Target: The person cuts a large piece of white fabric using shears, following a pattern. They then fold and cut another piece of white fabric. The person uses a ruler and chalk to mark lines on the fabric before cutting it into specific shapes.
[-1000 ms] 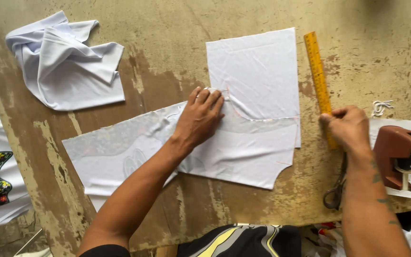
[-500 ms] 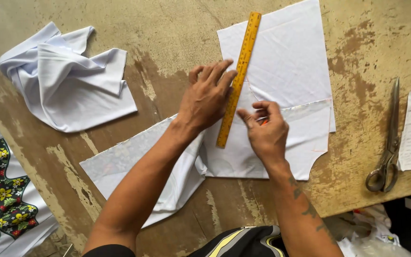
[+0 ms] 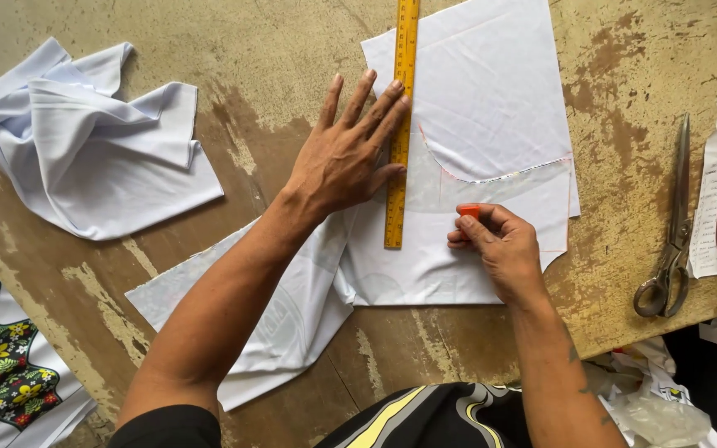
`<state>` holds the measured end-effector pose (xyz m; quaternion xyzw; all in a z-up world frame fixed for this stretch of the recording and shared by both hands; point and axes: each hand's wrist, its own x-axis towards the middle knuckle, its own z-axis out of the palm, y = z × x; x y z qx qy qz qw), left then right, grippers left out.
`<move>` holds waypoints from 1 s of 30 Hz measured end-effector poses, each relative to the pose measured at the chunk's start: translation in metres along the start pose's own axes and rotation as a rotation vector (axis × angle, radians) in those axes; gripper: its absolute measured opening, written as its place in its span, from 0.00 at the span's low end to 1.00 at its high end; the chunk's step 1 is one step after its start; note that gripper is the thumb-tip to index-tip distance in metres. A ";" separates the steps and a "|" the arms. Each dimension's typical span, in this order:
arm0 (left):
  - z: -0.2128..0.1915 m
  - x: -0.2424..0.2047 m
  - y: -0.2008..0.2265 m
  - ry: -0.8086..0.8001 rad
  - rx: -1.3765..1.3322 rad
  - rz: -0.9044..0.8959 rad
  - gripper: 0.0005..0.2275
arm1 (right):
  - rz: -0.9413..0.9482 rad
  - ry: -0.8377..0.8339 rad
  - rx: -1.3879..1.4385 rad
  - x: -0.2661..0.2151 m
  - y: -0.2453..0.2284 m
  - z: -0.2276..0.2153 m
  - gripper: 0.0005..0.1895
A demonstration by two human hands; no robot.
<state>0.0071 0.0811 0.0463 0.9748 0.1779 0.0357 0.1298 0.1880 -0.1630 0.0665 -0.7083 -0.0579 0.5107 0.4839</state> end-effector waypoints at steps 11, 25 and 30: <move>-0.006 0.003 -0.004 -0.017 -0.024 -0.026 0.41 | 0.073 0.018 0.013 -0.003 -0.024 0.009 0.13; -0.006 0.000 -0.013 0.023 -0.035 0.007 0.41 | -0.169 0.005 -0.300 0.052 -0.113 0.065 0.08; -0.004 -0.002 -0.014 0.018 -0.062 -0.002 0.41 | -0.175 0.020 -0.484 0.073 -0.135 0.093 0.08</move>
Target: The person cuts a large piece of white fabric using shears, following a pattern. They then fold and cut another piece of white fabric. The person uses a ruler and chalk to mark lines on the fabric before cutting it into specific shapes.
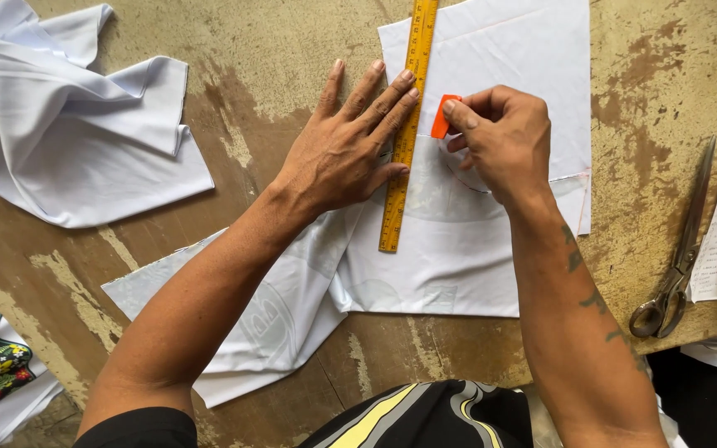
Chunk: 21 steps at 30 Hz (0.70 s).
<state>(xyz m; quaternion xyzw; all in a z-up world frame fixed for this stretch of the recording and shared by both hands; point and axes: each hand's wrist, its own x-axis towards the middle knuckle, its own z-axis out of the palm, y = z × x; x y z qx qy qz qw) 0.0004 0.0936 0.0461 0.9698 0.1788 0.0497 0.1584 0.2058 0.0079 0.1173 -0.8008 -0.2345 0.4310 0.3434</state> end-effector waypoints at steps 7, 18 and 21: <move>0.005 -0.003 -0.004 0.034 -0.047 -0.002 0.41 | -0.131 0.014 -0.274 0.013 0.010 0.017 0.09; 0.011 -0.001 -0.006 0.061 -0.066 -0.021 0.41 | -0.524 0.173 -0.362 0.099 0.016 0.017 0.10; 0.010 -0.001 -0.005 0.087 -0.059 -0.015 0.41 | -0.817 0.386 -0.388 0.154 -0.008 0.003 0.13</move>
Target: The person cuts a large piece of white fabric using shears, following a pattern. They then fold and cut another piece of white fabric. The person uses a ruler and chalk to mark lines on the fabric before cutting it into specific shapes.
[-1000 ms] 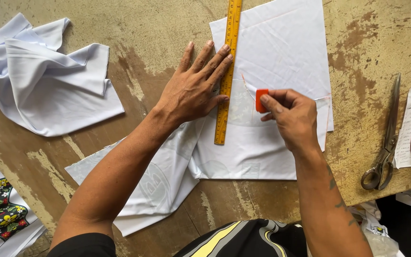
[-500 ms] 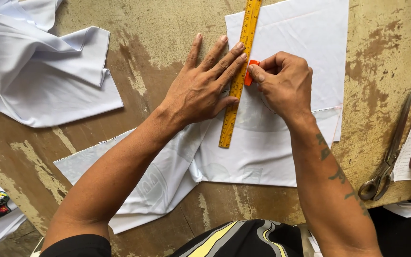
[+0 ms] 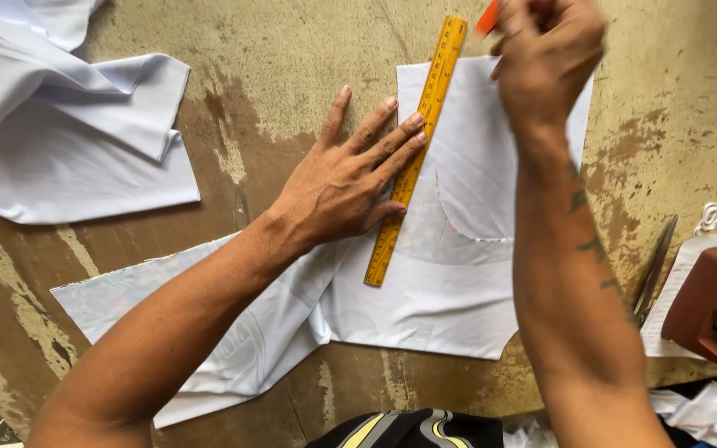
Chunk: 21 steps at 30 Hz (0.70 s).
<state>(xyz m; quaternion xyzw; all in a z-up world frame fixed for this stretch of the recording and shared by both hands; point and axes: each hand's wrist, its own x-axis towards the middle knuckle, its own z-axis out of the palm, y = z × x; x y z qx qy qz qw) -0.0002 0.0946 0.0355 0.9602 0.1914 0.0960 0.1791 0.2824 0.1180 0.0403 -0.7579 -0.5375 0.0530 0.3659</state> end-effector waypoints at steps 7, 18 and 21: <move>0.005 0.035 -0.007 0.015 0.160 -0.242 0.46 | 0.056 -0.205 0.456 0.010 -0.031 -0.045 0.04; -0.001 0.086 -0.017 -0.041 0.326 -0.879 0.52 | -0.072 -0.457 0.258 -0.006 -0.023 -0.051 0.09; -0.005 0.082 -0.009 0.033 0.336 -0.894 0.49 | -0.047 -0.469 0.226 -0.008 -0.020 -0.054 0.09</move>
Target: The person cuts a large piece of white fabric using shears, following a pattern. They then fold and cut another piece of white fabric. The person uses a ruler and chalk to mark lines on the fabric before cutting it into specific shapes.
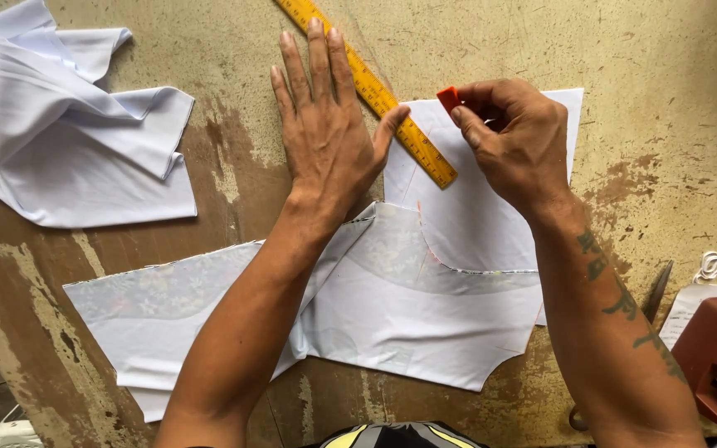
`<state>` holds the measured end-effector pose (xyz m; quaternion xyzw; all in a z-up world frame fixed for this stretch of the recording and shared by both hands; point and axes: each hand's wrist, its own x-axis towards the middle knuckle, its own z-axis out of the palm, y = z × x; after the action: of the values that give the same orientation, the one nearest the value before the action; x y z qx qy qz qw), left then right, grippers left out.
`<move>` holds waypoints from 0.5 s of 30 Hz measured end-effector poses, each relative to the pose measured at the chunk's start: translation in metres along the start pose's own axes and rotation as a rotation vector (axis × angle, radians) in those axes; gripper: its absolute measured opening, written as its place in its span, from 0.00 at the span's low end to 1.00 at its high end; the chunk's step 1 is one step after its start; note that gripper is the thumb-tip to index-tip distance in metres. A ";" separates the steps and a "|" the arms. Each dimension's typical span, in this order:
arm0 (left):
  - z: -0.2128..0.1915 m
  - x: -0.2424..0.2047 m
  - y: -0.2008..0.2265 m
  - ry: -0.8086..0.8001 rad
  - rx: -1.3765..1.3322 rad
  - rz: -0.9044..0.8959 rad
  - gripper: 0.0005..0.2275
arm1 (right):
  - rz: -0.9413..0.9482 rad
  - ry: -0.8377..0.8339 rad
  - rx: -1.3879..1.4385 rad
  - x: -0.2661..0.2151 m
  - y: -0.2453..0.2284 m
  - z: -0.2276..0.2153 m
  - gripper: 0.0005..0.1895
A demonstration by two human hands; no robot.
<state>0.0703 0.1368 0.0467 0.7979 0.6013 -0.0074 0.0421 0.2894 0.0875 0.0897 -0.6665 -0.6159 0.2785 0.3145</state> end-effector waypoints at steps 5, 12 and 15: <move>-0.009 -0.014 0.012 -0.159 -0.041 0.084 0.57 | -0.100 -0.120 -0.022 0.002 0.001 -0.002 0.09; 0.002 -0.013 0.016 -0.126 0.048 0.034 0.60 | -0.118 -0.135 0.000 0.006 0.009 -0.003 0.06; 0.002 -0.013 0.014 -0.116 0.009 0.030 0.59 | -0.100 -0.126 0.004 0.008 0.010 -0.004 0.06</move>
<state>0.0802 0.1204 0.0464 0.8053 0.5857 -0.0555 0.0735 0.3000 0.0951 0.0850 -0.6155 -0.6664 0.3050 0.2901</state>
